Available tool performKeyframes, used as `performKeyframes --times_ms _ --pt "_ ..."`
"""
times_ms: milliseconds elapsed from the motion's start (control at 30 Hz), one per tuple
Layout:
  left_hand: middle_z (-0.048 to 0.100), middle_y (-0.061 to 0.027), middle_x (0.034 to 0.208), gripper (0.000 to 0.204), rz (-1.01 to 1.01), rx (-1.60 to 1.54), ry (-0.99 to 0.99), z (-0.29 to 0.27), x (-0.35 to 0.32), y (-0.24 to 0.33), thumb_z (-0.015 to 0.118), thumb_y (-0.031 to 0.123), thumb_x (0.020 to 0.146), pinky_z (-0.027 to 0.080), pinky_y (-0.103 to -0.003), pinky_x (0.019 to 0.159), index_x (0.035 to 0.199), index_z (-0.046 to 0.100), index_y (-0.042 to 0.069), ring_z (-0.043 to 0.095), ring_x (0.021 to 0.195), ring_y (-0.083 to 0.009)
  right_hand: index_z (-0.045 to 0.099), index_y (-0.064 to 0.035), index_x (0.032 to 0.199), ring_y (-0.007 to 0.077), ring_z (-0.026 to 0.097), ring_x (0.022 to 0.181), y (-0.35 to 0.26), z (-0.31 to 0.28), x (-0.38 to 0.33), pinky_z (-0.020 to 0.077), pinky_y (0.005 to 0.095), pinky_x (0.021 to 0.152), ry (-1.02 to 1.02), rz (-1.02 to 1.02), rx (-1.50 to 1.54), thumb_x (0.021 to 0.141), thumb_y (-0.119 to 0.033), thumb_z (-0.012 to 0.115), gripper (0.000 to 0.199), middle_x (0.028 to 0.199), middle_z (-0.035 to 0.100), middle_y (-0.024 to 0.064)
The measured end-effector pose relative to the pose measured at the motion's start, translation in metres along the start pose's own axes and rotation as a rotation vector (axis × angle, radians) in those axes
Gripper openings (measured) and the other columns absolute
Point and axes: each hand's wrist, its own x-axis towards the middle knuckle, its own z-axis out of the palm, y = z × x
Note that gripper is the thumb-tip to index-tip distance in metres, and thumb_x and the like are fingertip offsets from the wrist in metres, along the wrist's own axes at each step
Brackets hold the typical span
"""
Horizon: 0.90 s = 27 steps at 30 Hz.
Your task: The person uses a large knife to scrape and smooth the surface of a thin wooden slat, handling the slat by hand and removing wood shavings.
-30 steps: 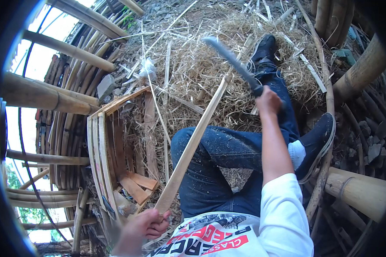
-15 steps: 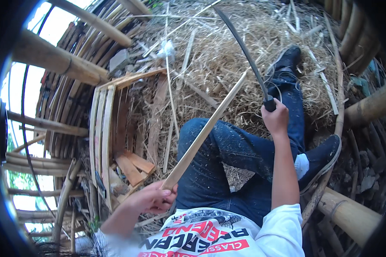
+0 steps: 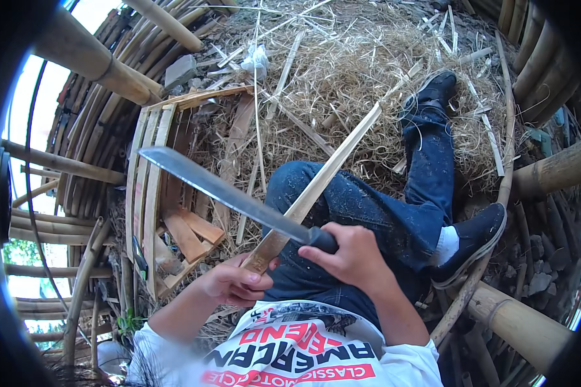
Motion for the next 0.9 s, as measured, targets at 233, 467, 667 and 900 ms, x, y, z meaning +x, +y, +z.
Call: performKeyframes --times_ms 233,467,667,900 --pt "0.037 0.0030 0.068 0.035 0.011 0.120 0.131 0.015 0.000 -0.005 0.065 0.009 0.086 0.024 -0.018 0.035 0.114 0.043 0.007 0.029 0.044 -0.0038 0.068 -0.0029 0.087 0.0346 0.066 0.067 -0.020 0.019 -0.021 0.0511 0.0393 0.061 -0.104 -0.006 -0.048 0.081 -0.046 0.069 0.043 0.070 0.065 0.0175" --pt "0.044 0.0030 0.071 0.043 -0.025 0.353 0.258 0.015 0.005 -0.008 0.069 0.006 0.083 0.029 -0.020 0.038 0.115 0.042 0.005 0.039 0.049 -0.0036 0.067 -0.0044 0.078 0.0351 0.065 0.061 -0.017 0.019 -0.023 0.0529 0.0440 0.059 -0.124 0.004 -0.110 0.082 -0.059 0.062 0.055 0.062 0.063 0.0161" --pt "0.041 0.0043 0.069 0.044 -0.030 0.472 0.295 0.017 0.004 -0.011 0.069 0.005 0.083 0.034 -0.021 0.040 0.115 0.040 0.003 0.041 0.048 -0.0044 0.064 -0.0044 0.070 0.0344 0.064 0.057 -0.014 0.018 -0.023 0.0520 0.0431 0.054 -0.087 -0.053 -0.178 0.081 -0.060 0.062 0.056 0.058 0.061 0.0160" --pt "0.038 0.0069 0.070 0.041 -0.027 0.478 0.279 0.024 -0.001 -0.009 0.068 0.004 0.084 0.035 -0.021 0.040 0.114 0.040 0.005 0.040 0.049 -0.0028 0.061 -0.0053 0.067 0.0335 0.063 0.053 -0.009 0.015 -0.022 0.0509 0.0434 0.051 -0.036 -0.091 -0.253 0.079 -0.060 0.064 0.057 0.055 0.060 0.0152"
